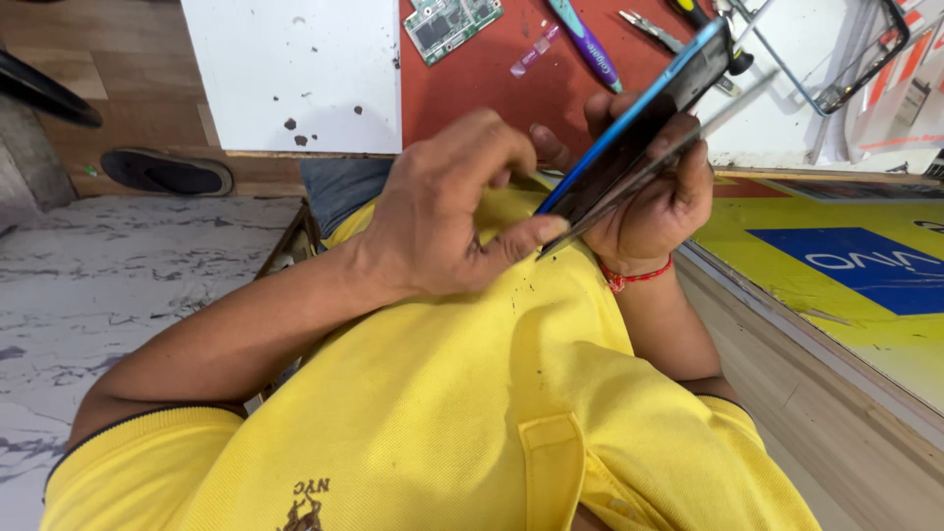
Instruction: The person removes the back cover and screen of a mobile phone, using hands and a prying tool to separate the components from the frame.
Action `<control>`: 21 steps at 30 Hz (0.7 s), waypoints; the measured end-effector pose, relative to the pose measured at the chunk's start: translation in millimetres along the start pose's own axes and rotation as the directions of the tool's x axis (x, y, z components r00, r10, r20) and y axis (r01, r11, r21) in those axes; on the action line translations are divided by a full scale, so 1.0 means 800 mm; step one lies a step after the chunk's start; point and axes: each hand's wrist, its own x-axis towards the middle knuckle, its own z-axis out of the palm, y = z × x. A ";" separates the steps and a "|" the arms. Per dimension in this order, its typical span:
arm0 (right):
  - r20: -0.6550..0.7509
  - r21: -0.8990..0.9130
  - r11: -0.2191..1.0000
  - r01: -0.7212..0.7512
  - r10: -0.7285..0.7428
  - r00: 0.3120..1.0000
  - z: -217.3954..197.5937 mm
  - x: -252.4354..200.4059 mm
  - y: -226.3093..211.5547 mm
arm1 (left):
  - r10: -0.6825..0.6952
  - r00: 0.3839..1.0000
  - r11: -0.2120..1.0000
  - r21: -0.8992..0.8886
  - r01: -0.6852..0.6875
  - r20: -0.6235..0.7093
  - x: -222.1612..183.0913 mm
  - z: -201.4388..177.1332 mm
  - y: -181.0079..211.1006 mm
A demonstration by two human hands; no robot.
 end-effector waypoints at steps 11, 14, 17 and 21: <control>-0.181 -0.697 0.688 -0.203 0.105 0.978 0.049 0.049 -0.026 | -0.251 0.968 0.925 -0.300 0.233 -0.021 0.000 0.043 -0.013; -0.134 -0.939 0.291 -0.184 0.181 0.974 0.080 0.068 -0.038 | -0.283 0.959 0.886 -0.392 0.250 -0.028 0.014 0.051 -0.024; 0.126 -0.983 0.156 0.096 0.196 0.972 0.108 0.070 -0.031 | -0.256 0.965 0.720 -0.678 0.149 -0.059 0.027 0.053 -0.026; 0.329 -0.942 0.144 0.303 0.230 0.916 0.121 0.064 -0.027 | -0.278 0.960 0.432 -0.898 0.082 -0.046 0.038 0.040 -0.037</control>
